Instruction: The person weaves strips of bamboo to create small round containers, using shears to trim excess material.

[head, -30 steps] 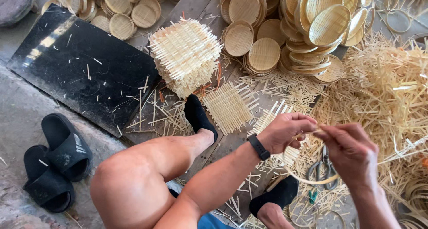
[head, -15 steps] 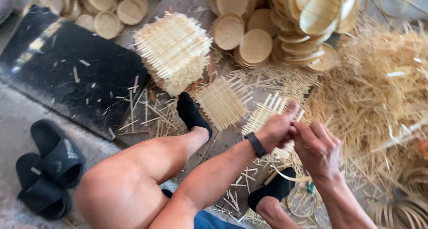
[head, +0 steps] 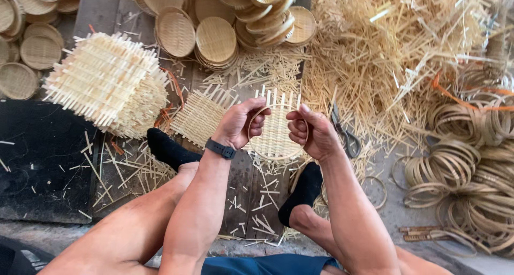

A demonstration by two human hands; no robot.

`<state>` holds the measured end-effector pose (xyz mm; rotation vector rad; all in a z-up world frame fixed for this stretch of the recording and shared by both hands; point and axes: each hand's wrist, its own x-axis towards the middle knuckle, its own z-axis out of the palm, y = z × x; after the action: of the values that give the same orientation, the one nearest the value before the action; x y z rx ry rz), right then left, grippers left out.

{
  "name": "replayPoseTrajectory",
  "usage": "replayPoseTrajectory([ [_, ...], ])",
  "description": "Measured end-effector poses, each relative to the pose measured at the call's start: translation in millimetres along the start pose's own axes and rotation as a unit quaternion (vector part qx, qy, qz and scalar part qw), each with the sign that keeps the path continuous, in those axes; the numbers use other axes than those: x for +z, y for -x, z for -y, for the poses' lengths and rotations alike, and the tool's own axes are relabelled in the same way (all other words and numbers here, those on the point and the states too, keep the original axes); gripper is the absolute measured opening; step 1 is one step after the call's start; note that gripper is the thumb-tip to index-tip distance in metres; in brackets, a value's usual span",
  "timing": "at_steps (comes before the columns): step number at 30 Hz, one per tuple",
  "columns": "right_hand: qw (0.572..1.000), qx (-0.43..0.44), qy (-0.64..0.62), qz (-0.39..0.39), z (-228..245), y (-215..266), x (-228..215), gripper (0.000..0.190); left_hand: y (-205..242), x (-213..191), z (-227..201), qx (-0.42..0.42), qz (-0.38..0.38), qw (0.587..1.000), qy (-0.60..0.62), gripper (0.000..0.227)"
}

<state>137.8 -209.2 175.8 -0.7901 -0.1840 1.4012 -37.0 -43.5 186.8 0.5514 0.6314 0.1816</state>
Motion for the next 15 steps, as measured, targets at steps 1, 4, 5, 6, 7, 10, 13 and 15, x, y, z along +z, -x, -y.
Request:
replayPoseTrajectory([
  [1,1.0,0.017,0.011,-0.005,-1.8,-2.1,-2.2,0.043,-0.7,3.2,-0.9,-0.025,-0.016,0.999,-0.03,0.028],
  [4,0.998,0.023,-0.008,-0.056,-12.0,-5.4,-5.2,0.047,-3.7,5.3,7.7,0.024,-0.074,0.997,-0.008,0.027],
  [5,0.999,0.009,-0.012,-0.048,-17.0,-7.0,-6.4,0.047,-6.8,4.2,12.6,0.038,-0.066,0.997,0.014,0.029],
  [6,0.999,-0.004,-0.015,-0.041,-23.0,-9.5,-7.4,0.049,-10.4,2.6,17.6,0.051,-0.058,0.996,0.035,0.032],
  [7,0.999,-0.016,-0.018,-0.035,-27.8,-9.7,-9.4,0.052,-12.4,0.5,22.9,0.064,-0.052,0.995,0.058,0.035],
  [10,0.998,0.013,-0.063,0.004,-31.2,-11.8,-17.5,0.052,-19.6,-5.9,24.8,0.035,-0.047,0.995,0.083,0.034],
  [13,0.988,0.013,0.075,-0.138,-19.8,-3.0,-28.9,0.04,-25.8,-1.9,25.7,0.026,-0.107,0.994,0.014,0.026],
  [15,0.958,-0.009,0.248,-0.144,-16.6,1.8,-38.6,0.021,-31.3,-4.6,33.4,0.045,-0.167,0.985,0.02,0.016],
])
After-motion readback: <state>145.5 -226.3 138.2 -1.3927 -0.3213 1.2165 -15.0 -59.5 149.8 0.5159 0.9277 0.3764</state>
